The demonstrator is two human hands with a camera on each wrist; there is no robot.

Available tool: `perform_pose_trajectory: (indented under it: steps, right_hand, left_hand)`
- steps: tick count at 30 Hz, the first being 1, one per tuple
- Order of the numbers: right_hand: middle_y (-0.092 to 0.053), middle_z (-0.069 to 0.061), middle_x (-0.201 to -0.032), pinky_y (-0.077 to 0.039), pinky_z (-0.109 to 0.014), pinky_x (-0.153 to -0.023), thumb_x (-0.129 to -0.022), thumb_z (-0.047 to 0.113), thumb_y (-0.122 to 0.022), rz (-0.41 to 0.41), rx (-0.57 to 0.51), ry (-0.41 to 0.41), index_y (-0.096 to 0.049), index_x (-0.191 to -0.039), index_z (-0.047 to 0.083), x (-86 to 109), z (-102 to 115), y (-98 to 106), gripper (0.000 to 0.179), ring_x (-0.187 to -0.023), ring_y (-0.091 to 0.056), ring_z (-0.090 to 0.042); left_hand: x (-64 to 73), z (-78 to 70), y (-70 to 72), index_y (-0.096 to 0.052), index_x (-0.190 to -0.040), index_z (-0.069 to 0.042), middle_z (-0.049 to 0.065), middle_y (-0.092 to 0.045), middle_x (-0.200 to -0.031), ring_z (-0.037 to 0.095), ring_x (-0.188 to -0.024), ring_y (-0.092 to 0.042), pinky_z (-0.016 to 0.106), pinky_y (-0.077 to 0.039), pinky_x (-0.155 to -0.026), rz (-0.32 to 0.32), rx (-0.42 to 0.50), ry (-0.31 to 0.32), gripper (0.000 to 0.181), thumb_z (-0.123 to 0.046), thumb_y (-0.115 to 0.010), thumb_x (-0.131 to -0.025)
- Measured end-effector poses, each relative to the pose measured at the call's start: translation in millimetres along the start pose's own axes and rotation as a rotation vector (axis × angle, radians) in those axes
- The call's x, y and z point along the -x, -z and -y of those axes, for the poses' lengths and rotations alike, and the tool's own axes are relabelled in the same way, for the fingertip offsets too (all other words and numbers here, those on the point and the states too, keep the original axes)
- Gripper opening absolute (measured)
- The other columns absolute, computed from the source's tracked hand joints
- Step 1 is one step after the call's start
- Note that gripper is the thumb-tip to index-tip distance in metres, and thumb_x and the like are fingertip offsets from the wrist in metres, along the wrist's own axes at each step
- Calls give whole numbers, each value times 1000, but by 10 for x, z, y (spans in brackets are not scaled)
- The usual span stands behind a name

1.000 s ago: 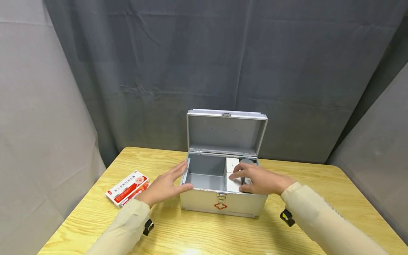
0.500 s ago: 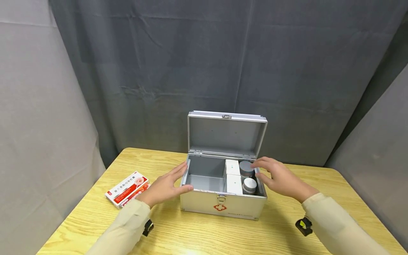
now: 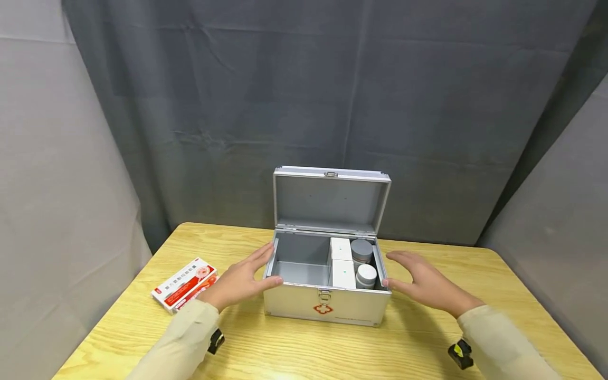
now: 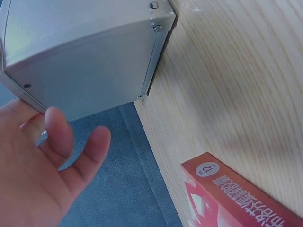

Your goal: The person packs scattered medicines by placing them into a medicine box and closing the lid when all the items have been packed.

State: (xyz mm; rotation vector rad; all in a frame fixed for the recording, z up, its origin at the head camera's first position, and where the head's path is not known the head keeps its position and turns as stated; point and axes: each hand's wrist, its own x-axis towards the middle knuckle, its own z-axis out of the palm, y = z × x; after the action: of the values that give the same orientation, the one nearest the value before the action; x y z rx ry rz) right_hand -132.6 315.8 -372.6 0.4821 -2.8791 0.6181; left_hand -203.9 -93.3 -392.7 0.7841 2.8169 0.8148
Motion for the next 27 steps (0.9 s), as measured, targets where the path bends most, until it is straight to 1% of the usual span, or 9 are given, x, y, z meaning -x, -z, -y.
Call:
perform_pose_trajectory:
  steps: [4, 9, 16, 18, 22, 24, 26, 27]
  right_hand:
    - [-51, -27, -144, -39, -65, -106, -90, 45, -69, -15, -13, -1, -48, -143, -2, 21, -7, -41, 74, -133, -46, -48]
    - [-49, -24, -147, -38, -66, -106, -87, 45, -73, -33, -37, 20, -50, -143, 1, 21, 16, -83, 75, -135, -44, -47]
    - [-44, -22, -152, -37, -67, -107, -91, 46, -68, 19, -54, 46, -46, -146, 1, -5, 91, -141, 75, -138, -42, -46]
    - [-43, -21, -153, -36, -67, -107, -92, 45, -67, 26, -57, 56, -46, -146, 1, 2, 95, -149, 73, -139, -41, -46]
    - [-43, -19, -154, -37, -66, -107, -92, 45, -67, 25, -54, 58, -47, -146, 2, 25, 79, -138, 72, -139, -41, -46]
    - [-43, -18, -155, -37, -66, -106, -92, 45, -67, 23, -52, 62, -48, -146, 2, 31, 62, -128, 71, -138, -42, -46]
    - [-44, -17, -154, -38, -66, -106, -92, 45, -68, 23, -49, 67, -49, -145, 2, 32, 47, -118, 71, -138, -43, -46]
    - [-44, -17, -154, -38, -66, -106, -91, 45, -68, 22, -47, 68, -50, -145, 3, 31, 39, -113, 71, -137, -43, -46]
  left_hand:
    - [-2, -6, 1, -25, -158, -26, -14, -17, -167, 32, -147, -37, 58, -35, -115, -9, -9, -9, 87, -67, -58, -88]
    - [-10, 4, 4, -28, -158, -25, -13, -19, -167, 31, -146, -40, 57, -37, -114, -22, -35, -28, 86, -68, -57, -88]
    - [18, 28, 24, -30, -157, -23, -8, -22, -167, 32, -146, -40, 58, -38, -114, -20, -51, -15, 85, -66, -58, -89]
    - [26, 25, 45, -31, -157, -22, -7, -24, -166, 30, -146, -40, 57, -38, -114, -26, -55, -27, 84, -66, -57, -90]
    - [59, 36, 129, -33, -156, -22, -7, -28, -164, 28, -149, -35, 55, -35, -117, -71, -59, -37, 80, -65, -53, -92]
    - [93, 67, 200, -36, -155, -19, -4, -30, -164, 31, -149, -35, 56, -34, -117, -119, -81, -42, 78, -63, -54, -93]
    - [144, 106, 291, -40, -153, -16, -2, -31, -164, 34, -147, -36, 58, -36, -115, -169, -122, -29, 75, -60, -56, -93]
    - [169, 130, 340, -43, -151, -14, 0, -33, -163, 36, -145, -39, 59, -38, -112, -197, -157, -23, 74, -57, -58, -93]
